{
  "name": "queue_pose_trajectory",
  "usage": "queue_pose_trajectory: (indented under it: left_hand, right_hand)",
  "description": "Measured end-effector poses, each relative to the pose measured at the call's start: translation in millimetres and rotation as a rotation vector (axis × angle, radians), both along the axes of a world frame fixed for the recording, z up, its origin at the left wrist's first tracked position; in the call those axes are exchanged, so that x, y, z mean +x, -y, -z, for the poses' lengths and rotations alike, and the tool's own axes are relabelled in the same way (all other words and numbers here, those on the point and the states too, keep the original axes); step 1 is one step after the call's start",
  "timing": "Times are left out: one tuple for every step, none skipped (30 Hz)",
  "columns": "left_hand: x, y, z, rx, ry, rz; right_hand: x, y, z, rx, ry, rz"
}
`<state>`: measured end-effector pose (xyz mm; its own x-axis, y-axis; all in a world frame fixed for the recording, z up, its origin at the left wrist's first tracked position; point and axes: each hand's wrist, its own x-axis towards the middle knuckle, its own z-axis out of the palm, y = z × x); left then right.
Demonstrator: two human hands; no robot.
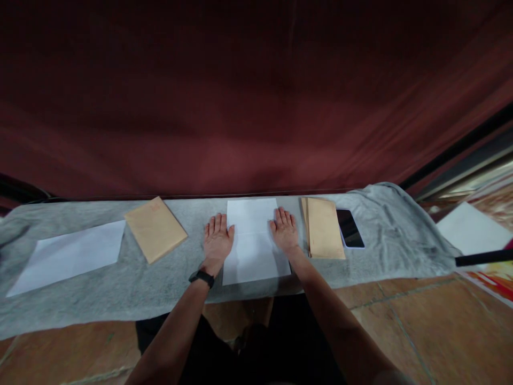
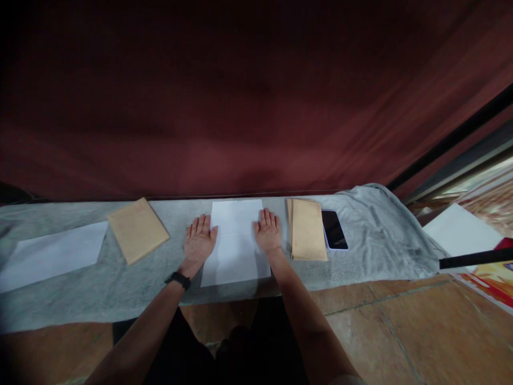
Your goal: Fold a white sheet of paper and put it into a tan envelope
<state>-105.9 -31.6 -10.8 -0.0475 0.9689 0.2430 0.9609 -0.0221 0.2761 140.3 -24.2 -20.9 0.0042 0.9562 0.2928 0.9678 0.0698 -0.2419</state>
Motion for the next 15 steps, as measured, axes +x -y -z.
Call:
queue_pose_trajectory:
  left_hand:
    - [-2.9, 2.8, 0.0, 0.017, 0.006, 0.001]
    - [-6.0, 5.9, 0.1, 0.032, 0.01, 0.009]
    - [-9.4, 9.7, 0.4, 0.046, 0.016, 0.021]
    - [-13.2, 14.3, 0.8, 0.056, 0.024, 0.041]
    - [-17.4, 19.7, 1.5, 0.06, 0.035, 0.072]
    - [-21.9, 26.0, 2.4, 0.059, 0.047, 0.112]
    - [-26.7, 33.1, 3.6, 0.054, 0.059, 0.159]
    - [-31.5, 40.7, 5.1, 0.044, 0.07, 0.211]
    - [-36.3, 48.6, 6.8, 0.032, 0.079, 0.262]
    - [-40.9, 56.3, 8.5, 0.02, 0.089, 0.307]
    - [-45.2, 63.6, 10.2, 0.008, 0.1, 0.347]
    - [-49.1, 70.1, 11.8, -0.004, 0.111, 0.382]
    - [-52.6, 75.6, 13.0, -0.016, 0.12, 0.412]
    - [-55.5, 80.1, 13.8, -0.029, 0.127, 0.439]
    - [-57.7, 83.8, 14.1, -0.042, 0.131, 0.461]
  right_hand:
    - [2.1, 2.6, 0.5, 0.01, 0.0, 0.003]
    - [4.6, 5.8, 1.0, 0.02, 0.0, 0.003]
    - [7.4, 9.7, 1.3, 0.027, 0.0, -0.002]
    - [10.4, 14.6, 1.7, 0.034, -0.001, -0.014]
    - [13.6, 20.4, 2.0, 0.04, -0.003, -0.031]
    - [16.9, 27.2, 2.4, 0.044, -0.005, -0.054]
    - [20.0, 34.9, 2.9, 0.047, -0.007, -0.08]
    - [23.0, 43.3, 3.5, 0.048, -0.008, -0.104]
    - [25.6, 52.1, 4.1, 0.046, -0.01, -0.125]
    - [27.8, 61.1, 4.7, 0.044, -0.014, -0.139]
    - [29.7, 69.8, 5.2, 0.041, -0.019, -0.149]
    - [31.1, 78.0, 5.5, 0.039, -0.024, -0.157]
    - [32.2, 85.5, 5.5, 0.037, -0.029, -0.162]
    - [32.9, 92.2, 5.3, 0.034, -0.033, -0.167]
    - [33.3, 98.2, 4.8, 0.031, -0.035, -0.172]
